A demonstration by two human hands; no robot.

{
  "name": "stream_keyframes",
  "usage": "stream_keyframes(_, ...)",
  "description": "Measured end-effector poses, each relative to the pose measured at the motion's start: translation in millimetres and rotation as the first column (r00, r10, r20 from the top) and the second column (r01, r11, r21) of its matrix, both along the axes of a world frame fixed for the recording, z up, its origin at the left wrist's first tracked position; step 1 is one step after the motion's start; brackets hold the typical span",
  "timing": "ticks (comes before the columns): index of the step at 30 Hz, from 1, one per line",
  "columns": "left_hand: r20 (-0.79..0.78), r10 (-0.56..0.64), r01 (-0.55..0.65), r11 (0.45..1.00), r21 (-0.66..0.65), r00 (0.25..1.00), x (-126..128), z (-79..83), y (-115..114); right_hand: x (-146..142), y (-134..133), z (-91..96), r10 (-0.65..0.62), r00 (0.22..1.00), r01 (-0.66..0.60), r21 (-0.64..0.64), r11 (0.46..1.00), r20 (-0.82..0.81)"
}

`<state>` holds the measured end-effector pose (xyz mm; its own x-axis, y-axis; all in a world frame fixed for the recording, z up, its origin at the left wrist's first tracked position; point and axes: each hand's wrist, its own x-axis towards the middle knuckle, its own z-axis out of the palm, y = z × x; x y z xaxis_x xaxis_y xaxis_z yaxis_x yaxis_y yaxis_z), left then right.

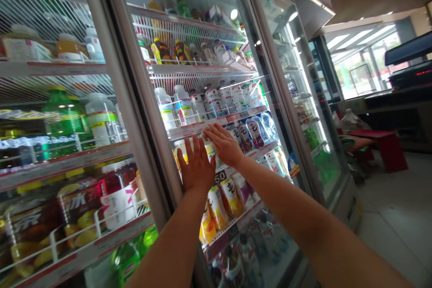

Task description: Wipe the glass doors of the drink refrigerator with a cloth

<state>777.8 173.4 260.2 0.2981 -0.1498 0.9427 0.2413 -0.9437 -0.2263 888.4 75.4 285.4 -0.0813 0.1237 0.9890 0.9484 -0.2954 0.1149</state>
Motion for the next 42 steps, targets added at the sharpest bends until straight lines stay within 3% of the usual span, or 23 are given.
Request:
stream_keyframes(2,-0.006,0.013,-0.013,1.0,-0.004,1.0,-1,0.2,-1,15,-10,15.7,-0.015,0.989,0.033,0.122,0.992,-0.145)
stream_keyframes(5,-0.018,0.053,-0.053,0.999,0.006,0.998,-1,0.4,-1,48,-33,31.6,-0.007,0.9,0.168,0.333,0.928,-0.436)
stream_keyframes(9,-0.013,0.075,-0.075,0.997,0.017,0.997,1,0.2,0,61,-42,26.7,-0.001,0.84,0.261,0.401,0.878,-0.543)
stream_keyframes(12,0.001,0.049,-0.049,0.999,0.021,0.999,1,-0.6,1,39,-26,7.1,-0.047,0.908,0.198,0.328,0.923,-0.416)
stream_keyframes(16,0.006,0.01,-0.01,0.999,0.031,1.0,0,-1.9,2,14,-6,-18.7,-0.052,0.998,0.056,0.107,0.993,-0.047)
stream_keyframes(18,0.001,0.001,-0.001,1.0,0.022,1.0,0,-2.0,2,20,-9,-24.8,-0.014,0.998,0.022,0.117,0.993,-0.063)
stream_keyframes(20,-0.006,0.005,-0.005,1.0,0.013,1.0,0,-2.0,2,36,-21,-26.8,0.016,0.966,0.059,0.282,0.958,-0.257)
stream_keyframes(22,-0.013,0.014,-0.014,1.0,0.009,1.0,1,-1.9,3,58,-35,-26.2,0.064,0.883,0.174,0.451,0.875,-0.465)
stream_keyframes(24,-0.02,0.021,-0.021,1.0,0.008,1.0,2,-1.9,3,74,-47,-23.4,0.1,0.813,0.268,0.522,0.81,-0.573)
stream_keyframes(26,-0.03,0.033,-0.033,0.999,0.009,0.999,2,-1.9,3,79,-49,-17.7,0.105,0.789,0.299,0.527,0.795,-0.605)
stream_keyframes(30,-0.053,0.063,-0.064,0.998,-0.006,0.997,1,-2.0,-2,52,-23,2.0,0.065,0.842,0.216,0.444,0.87,-0.536)
stream_keyframes(33,-0.079,0.081,-0.084,0.996,-0.043,0.994,-3,-0.9,-7,16,5,17.4,0.04,0.923,0.09,0.318,0.944,-0.382)
stream_keyframes(36,-0.119,0.097,-0.103,0.994,-0.044,0.988,-11,3.1,-8,-12,21,22.5,0.031,0.975,0.012,0.194,0.981,-0.22)
stream_keyframes(39,-0.166,0.121,-0.124,0.992,-0.011,0.979,-24,9.2,-11,-26,23,3.3,0.031,0.989,-0.012,0.135,0.991,-0.142)
stream_keyframes(42,-0.254,0.157,-0.155,0.987,0.031,0.954,-42,12.3,-18,-33,18,-46.6,0.042,0.994,-0.028,0.129,0.991,-0.106)
